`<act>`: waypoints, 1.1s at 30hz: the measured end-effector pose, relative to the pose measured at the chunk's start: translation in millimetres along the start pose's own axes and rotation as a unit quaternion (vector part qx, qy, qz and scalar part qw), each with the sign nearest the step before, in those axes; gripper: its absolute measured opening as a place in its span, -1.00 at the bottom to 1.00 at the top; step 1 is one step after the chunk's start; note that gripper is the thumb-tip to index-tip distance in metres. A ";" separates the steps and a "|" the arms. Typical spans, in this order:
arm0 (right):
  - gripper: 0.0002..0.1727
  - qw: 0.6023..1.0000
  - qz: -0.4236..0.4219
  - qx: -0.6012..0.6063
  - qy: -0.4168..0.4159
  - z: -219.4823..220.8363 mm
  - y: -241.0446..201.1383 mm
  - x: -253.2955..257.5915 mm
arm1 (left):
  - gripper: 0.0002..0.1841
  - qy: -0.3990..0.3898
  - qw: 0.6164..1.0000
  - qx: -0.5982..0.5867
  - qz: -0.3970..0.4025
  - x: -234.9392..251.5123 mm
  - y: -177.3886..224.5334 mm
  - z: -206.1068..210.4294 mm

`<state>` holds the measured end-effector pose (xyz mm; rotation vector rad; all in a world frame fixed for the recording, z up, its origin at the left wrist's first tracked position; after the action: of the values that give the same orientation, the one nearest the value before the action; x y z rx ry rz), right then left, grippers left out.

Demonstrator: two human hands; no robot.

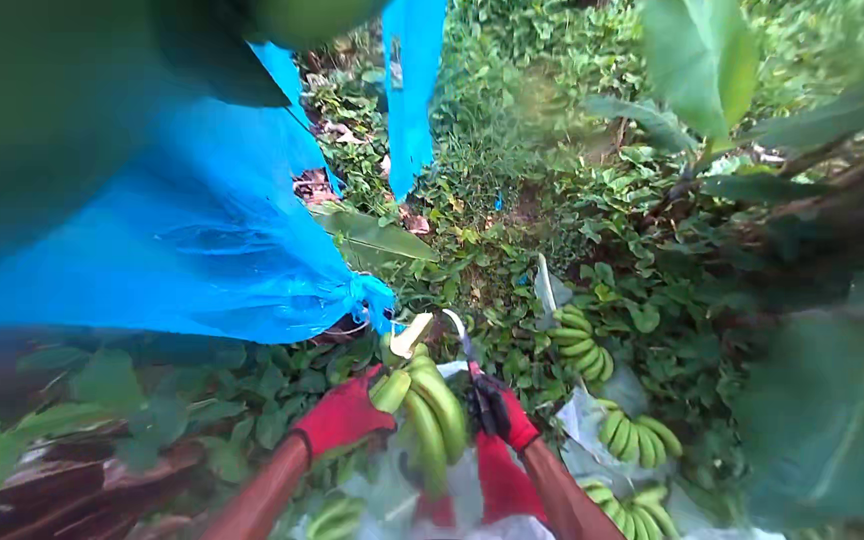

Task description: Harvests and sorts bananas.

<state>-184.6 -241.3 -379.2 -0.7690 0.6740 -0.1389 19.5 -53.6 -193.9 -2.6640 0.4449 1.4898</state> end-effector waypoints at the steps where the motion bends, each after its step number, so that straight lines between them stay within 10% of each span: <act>1: -0.61 0.999 0.040 -0.023 -0.011 -3.5 21.0 2.0 | 0.17 -0.028 0.999 0.013 -0.009 12.4 -4.1 25.6; 12: -0.58 0.909 0.318 -0.157 -0.218 -7.7 169.0 -23.5 | 0.37 -0.147 0.977 0.077 -0.136 18.4 -83.6 181.5; 28: -0.44 0.850 0.290 -0.346 -0.272 62.9 207.8 -38.8 | 0.38 -0.087 0.989 -0.012 -0.122 -13.8 -172.2 202.5; 33: -0.53 0.892 0.286 -0.271 -0.220 81.7 228.3 -54.0 | 0.35 -0.058 0.988 -0.063 -0.127 -7.0 -194.2 210.1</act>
<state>-204.8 -8.9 -464.7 -1.0566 0.4762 0.7772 -103.6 173.3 -317.2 -2.5848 0.0009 1.6287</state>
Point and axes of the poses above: each hand's wrist, its own x-axis towards the middle knuckle, its own z-axis out of the palm, y = z × x, the point moved 5 cm from there along x, towards the middle knuckle, and after that the axes turned 13 degrees about -z, right-handed, at the moved point
